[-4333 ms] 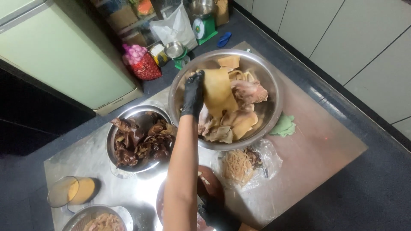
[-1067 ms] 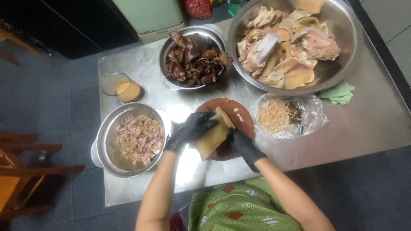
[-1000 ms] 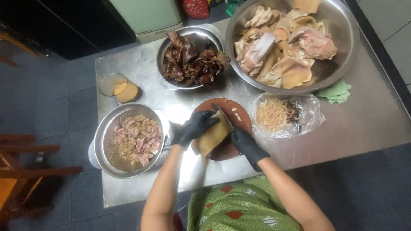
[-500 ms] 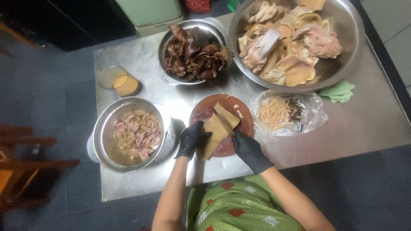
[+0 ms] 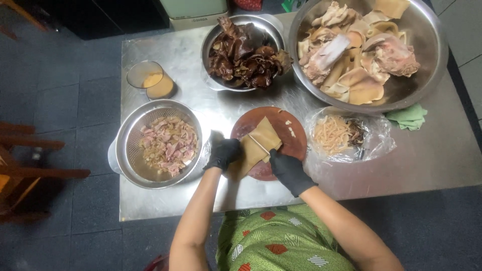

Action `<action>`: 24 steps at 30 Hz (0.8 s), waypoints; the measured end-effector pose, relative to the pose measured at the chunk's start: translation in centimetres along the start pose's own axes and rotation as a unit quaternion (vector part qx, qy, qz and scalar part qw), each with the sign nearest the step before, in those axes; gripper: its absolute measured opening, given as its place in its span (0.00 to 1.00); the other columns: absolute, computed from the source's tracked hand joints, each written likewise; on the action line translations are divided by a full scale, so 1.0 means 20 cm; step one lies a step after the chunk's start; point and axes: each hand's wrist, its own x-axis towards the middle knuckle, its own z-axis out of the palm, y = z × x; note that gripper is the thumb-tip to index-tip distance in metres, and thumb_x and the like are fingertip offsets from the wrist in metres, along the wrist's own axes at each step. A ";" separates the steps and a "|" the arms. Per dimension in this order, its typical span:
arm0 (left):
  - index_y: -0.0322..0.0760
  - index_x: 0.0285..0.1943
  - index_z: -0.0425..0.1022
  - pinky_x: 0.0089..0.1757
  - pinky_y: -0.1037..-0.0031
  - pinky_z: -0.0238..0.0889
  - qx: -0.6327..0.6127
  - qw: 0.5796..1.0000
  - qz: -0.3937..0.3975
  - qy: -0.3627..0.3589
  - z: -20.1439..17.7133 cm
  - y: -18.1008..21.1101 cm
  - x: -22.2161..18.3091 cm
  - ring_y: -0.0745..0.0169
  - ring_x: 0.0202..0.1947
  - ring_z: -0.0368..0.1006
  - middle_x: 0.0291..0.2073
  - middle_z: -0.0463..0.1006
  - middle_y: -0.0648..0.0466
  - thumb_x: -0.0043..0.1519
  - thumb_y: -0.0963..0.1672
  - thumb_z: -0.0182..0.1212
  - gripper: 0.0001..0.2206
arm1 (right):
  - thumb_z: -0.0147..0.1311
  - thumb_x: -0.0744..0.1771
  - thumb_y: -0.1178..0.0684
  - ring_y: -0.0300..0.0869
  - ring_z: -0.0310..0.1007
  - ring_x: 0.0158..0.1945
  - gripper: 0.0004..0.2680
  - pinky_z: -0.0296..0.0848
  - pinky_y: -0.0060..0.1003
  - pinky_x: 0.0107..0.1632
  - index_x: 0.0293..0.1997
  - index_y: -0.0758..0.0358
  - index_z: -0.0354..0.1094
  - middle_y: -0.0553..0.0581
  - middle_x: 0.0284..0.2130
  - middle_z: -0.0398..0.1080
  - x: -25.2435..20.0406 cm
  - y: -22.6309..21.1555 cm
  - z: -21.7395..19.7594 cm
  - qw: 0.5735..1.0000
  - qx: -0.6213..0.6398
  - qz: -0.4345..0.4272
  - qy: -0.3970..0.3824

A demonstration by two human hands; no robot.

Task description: Slicing cooked meat or skin on a wooden cutting board using a knife in a food preparation area.

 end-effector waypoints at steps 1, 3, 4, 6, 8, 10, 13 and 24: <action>0.53 0.35 0.77 0.55 0.64 0.61 -0.021 0.997 -0.031 -0.067 0.02 0.00 0.00 0.62 0.42 0.79 0.32 0.81 0.62 0.54 0.56 0.65 0.12 | 0.31 0.71 0.34 0.51 0.76 0.57 0.21 0.76 0.47 0.58 0.68 0.51 0.59 0.66 0.44 0.78 -0.02 -0.04 -0.05 1.000 0.010 0.007 -0.013; 0.55 0.35 0.78 0.55 0.65 0.61 -0.042 0.988 -0.062 -0.133 0.01 0.04 0.00 0.64 0.43 0.79 0.33 0.83 0.64 0.54 0.56 0.64 0.11 | 0.30 0.71 0.35 0.50 0.75 0.58 0.20 0.75 0.46 0.60 0.67 0.50 0.60 0.66 0.45 0.78 -0.01 -0.01 0.01 0.999 0.021 0.015 -0.027; 0.53 0.40 0.76 0.55 0.63 0.61 -0.054 0.987 -0.073 -0.135 -0.02 0.07 0.00 0.61 0.45 0.79 0.35 0.83 0.61 0.57 0.56 0.60 0.13 | 0.35 0.71 0.37 0.46 0.72 0.60 0.19 0.68 0.38 0.64 0.69 0.49 0.57 0.54 0.53 0.74 0.02 0.06 0.12 0.998 0.055 -0.013 -0.026; 0.50 0.45 0.75 0.56 0.61 0.62 -0.065 0.985 -0.084 -0.138 -0.12 0.12 0.02 0.58 0.47 0.78 0.37 0.82 0.57 0.60 0.56 0.56 0.15 | 0.41 0.71 0.39 0.42 0.70 0.62 0.19 0.62 0.29 0.67 0.71 0.48 0.55 0.42 0.61 0.70 0.06 0.15 0.30 0.995 0.091 -0.040 -0.026; 0.43 0.60 0.71 0.57 0.57 0.63 -0.100 0.976 -0.122 -0.147 -0.26 0.20 0.03 0.49 0.54 0.76 0.45 0.82 0.47 0.69 0.56 0.43 0.22 | 0.43 0.68 0.42 0.46 0.81 0.36 0.18 0.80 0.39 0.31 0.63 0.58 0.61 0.49 0.27 0.77 0.09 0.20 0.44 0.944 -0.240 -0.174 0.145; 0.45 0.60 0.71 0.53 0.59 0.67 -0.110 0.968 -0.142 -0.175 -0.61 0.26 0.10 0.52 0.51 0.77 0.43 0.82 0.50 0.67 0.59 0.43 0.24 | 0.44 0.68 0.42 0.45 0.79 0.37 0.21 0.78 0.30 0.34 0.66 0.65 0.59 0.55 0.26 0.72 0.08 0.17 0.48 0.947 -0.191 -0.171 0.193; 0.46 0.57 0.72 0.45 0.59 0.71 -0.130 0.966 -0.146 -0.167 -0.83 0.30 0.16 0.51 0.47 0.79 0.39 0.82 0.52 0.64 0.60 0.45 0.25 | 0.41 0.70 0.41 0.46 0.78 0.43 0.22 0.77 0.24 0.45 0.67 0.68 0.58 0.63 0.32 0.72 0.04 0.03 0.26 0.988 -0.026 -0.099 0.119; 0.53 0.41 0.78 0.33 0.59 0.77 -0.113 0.985 -0.083 -0.101 -0.90 0.35 0.26 0.50 0.35 0.83 0.25 0.82 0.57 0.59 0.53 0.57 0.10 | 0.25 0.71 0.36 0.46 0.74 0.57 0.21 0.73 0.38 0.57 0.63 0.52 0.63 0.57 0.46 0.78 0.15 -0.28 -0.14 0.982 0.100 0.108 -0.121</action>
